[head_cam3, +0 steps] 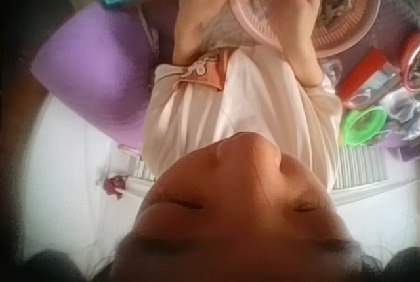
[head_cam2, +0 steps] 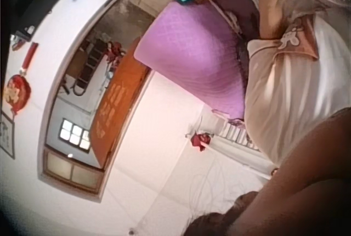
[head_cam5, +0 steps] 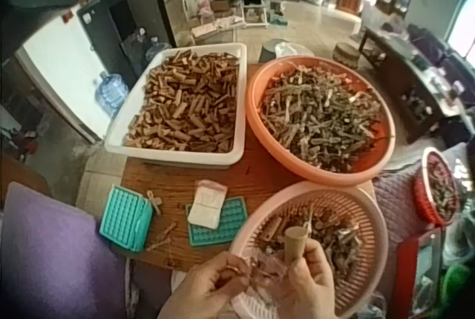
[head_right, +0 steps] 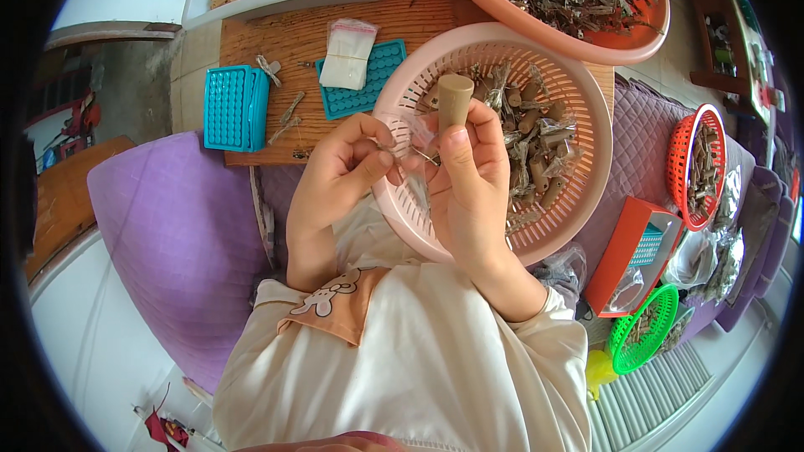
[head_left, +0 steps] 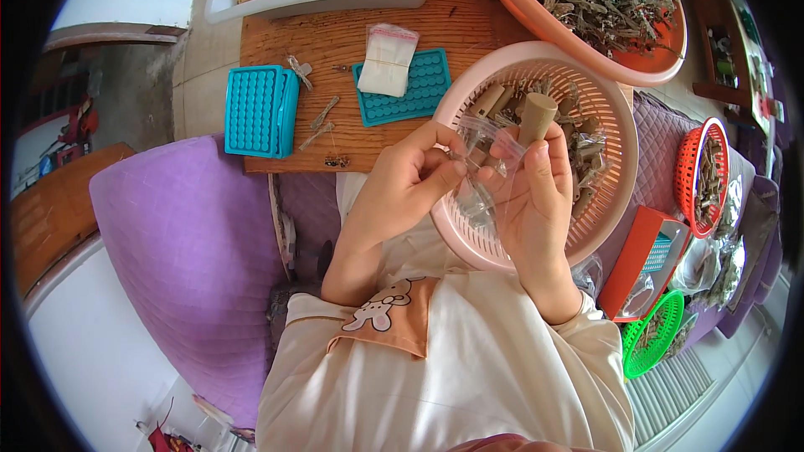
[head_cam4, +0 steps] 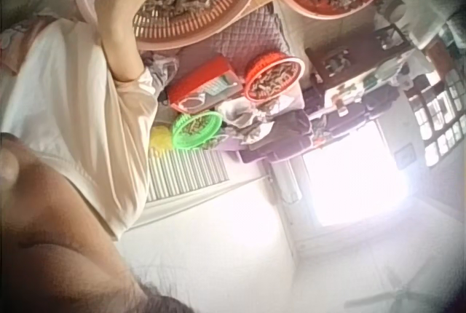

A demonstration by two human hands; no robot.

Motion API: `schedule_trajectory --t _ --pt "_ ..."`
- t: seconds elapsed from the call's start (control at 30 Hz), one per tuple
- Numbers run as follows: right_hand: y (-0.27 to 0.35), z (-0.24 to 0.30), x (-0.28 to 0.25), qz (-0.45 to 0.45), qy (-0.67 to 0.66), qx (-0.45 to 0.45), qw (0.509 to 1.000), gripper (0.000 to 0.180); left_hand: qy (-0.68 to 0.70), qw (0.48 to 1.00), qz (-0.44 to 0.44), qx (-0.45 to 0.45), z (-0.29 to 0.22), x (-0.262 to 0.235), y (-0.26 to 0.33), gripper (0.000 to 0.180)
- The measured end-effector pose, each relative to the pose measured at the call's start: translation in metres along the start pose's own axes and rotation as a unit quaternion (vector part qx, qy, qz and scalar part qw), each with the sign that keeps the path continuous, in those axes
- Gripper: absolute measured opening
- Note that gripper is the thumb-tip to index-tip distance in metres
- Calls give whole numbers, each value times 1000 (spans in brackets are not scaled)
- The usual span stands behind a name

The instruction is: The person sits at a low table and repeatedly picks up small, clear plastic bags containing dried plant material. They open the bags, add more dried herbs from a pink basket, and seal the bags. The filled bags are placed on a teal silicone mat on the table.

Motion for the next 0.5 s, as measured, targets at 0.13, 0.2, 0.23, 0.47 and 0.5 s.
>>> schedule_trajectory --t 0.13,0.2,0.23,0.47,0.5 --pt "-5 5 -3 3 132 -21 991 29 102 993 30 41 -5 -1 2 10" --pt "-7 8 -4 19 216 -14 976 31 140 987 45 59 -6 -2 3 10" --pt "-8 8 -3 29 246 2 969 32 149 985 49 65 -9 -2 3 10" --pt "1 -7 0 114 205 111 966 40 75 990 -59 100 -18 -10 4 11" --pt "2 -8 2 117 172 128 970 42 59 992 -65 95 -17 -10 4 12"
Point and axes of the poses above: each hand's wrist, its own y-axis away from the middle knuckle, its own x-axis out of the palm, z = x × y, the point moved 7 cm from there along -y, towards the middle knuckle, and after that the axes turned 6 degrees about z, right-handed, at the moved point
